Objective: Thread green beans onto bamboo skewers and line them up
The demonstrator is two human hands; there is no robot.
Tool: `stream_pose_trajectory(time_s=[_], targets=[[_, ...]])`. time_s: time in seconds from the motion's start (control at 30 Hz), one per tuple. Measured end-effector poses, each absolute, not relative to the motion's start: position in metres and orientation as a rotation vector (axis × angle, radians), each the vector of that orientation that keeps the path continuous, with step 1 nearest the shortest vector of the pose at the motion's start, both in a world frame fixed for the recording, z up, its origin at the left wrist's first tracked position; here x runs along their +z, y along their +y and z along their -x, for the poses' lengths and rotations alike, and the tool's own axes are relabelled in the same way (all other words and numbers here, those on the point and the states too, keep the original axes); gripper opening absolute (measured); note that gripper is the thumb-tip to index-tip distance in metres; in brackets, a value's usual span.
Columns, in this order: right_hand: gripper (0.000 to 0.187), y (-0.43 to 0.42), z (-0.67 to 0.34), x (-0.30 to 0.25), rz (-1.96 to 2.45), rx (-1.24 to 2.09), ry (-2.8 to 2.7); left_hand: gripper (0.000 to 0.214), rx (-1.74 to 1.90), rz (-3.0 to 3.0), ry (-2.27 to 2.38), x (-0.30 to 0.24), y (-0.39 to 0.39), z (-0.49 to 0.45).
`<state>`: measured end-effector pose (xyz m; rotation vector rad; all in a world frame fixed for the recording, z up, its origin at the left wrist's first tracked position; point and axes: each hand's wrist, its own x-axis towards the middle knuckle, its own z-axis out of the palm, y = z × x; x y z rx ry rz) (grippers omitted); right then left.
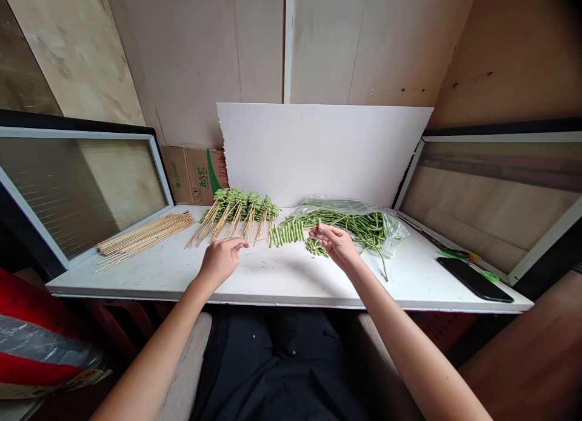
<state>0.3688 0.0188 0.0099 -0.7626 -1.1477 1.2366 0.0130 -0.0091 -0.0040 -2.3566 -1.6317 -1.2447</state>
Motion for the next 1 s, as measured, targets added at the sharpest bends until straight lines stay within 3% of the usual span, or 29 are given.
stream_pose_trajectory(time_s=[1.0], targets=[[0.035, 0.013, -0.351, 0.005, 0.761, 1.21, -1.046, 0.037, -1.223, 2.325, -1.603, -0.002, -0.013, -0.02]])
